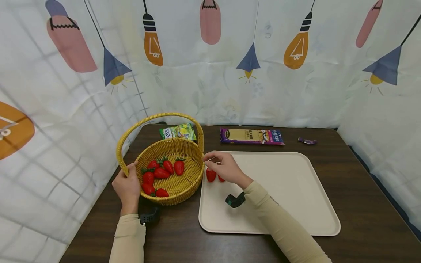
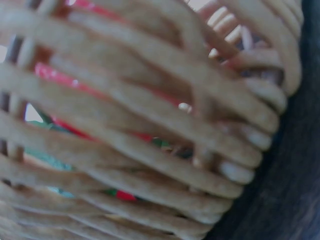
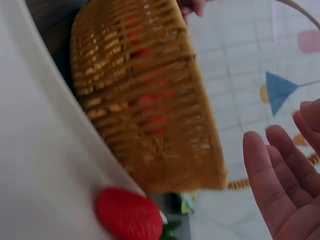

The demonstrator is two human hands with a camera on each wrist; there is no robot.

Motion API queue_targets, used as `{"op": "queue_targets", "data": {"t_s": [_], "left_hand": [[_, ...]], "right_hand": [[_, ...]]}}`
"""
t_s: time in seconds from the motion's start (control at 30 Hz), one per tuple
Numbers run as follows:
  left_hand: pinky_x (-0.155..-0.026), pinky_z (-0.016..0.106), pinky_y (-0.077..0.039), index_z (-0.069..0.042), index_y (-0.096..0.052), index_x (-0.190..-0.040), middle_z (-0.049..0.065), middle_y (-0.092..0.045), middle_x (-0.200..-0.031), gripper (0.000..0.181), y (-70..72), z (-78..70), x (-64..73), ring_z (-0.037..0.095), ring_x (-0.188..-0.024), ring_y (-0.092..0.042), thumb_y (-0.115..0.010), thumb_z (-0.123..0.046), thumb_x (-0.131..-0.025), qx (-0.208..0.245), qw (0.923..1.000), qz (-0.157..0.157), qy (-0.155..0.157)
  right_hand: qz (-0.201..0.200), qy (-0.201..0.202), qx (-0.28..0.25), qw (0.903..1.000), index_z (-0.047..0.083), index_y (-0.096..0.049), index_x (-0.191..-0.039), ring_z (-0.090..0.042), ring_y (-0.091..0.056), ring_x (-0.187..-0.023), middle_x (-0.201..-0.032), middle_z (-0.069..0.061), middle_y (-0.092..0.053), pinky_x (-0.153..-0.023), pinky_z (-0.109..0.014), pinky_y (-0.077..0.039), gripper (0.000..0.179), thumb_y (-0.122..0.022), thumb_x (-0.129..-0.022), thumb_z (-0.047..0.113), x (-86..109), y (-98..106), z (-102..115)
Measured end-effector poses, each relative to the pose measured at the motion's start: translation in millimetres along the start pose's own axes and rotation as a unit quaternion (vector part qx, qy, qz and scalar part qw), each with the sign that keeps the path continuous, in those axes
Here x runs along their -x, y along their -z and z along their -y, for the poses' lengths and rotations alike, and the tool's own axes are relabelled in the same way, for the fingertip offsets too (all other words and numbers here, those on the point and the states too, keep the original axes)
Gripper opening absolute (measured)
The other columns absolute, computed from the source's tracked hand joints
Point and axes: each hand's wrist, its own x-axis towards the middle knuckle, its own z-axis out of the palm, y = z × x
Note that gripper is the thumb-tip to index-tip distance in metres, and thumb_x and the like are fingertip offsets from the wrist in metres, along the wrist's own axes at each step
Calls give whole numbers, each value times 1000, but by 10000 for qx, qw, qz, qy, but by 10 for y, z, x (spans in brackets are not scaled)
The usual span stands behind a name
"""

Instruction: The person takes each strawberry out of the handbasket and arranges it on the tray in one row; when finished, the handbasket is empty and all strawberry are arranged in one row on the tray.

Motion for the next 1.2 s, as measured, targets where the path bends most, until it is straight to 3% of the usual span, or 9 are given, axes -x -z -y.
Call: {"op": "queue_targets", "data": {"t_s": [0.13,0.3,0.37,0.6,0.8,1.03,1.2], "left_hand": [[-71,25,-36,-10,-77,-108,17,-72,-103,43,7,1,4,14,-78,-54,-49,-42,-99,-27,10000,32,-3],[-68,27,-35,-10,-77,-107,19,-72,-99,43,6,-4,2,14,-69,-48,-50,-42,-99,8,10000,35,-63],[-69,26,-35,-10,-77,-108,17,-72,-102,42,3,-6,3,11,-71,-49,-50,-42,-99,9,10000,41,-50],[-69,25,-36,-9,-77,-108,16,-73,-103,42,6,-2,0,7,-73,-51,-50,-40,-100,-17,10000,23,-84],[-70,25,-36,-9,-77,-108,16,-72,-105,42,14,-18,4,6,-74,-51,-50,-40,-100,0,10000,50,-61],[-69,26,-36,-9,-76,-109,19,-72,-104,44,27,-14,15,10,-73,-50,-50,-42,-99,10,10000,71,28],[-72,25,-37,-9,-76,-110,17,-72,-106,45,28,-14,21,14,-79,-54,-49,-43,-100,2,9999,111,57]], "right_hand": [[233,78,-129,9996,7,-68,-117,-26,-65,-88,-113,-12,-68,-67,-28,-52,23,-60,-97,15,-101,-193,58],[388,138,-66,9991,8,-69,-115,-20,-63,-88,-110,-7,-69,-66,-27,-52,22,-61,-95,15,-198,-421,99],[484,182,13,9987,8,-70,-113,-16,-64,-91,-108,-5,-69,-74,-25,-52,21,-62,-95,15,-235,-507,99],[1071,69,253,9939,10,-70,-115,-12,-63,-94,-107,-2,-70,-82,-22,-49,23,-65,-93,18,-385,-739,146],[1789,-65,19,9838,3,-66,-121,-15,-65,-92,-108,-3,-69,-78,-23,-52,31,-66,-93,16,-524,-841,148],[2435,-689,-499,9662,-1,-63,-124,-31,-64,-96,-101,-2,-66,-82,-37,-55,34,-65,-92,11,-683,-937,62],[3057,-895,-347,9473,0,-63,-124,-17,-64,-92,-102,0,-67,-79,-33,-55,34,-66,-92,11,-751,-999,9]]}}
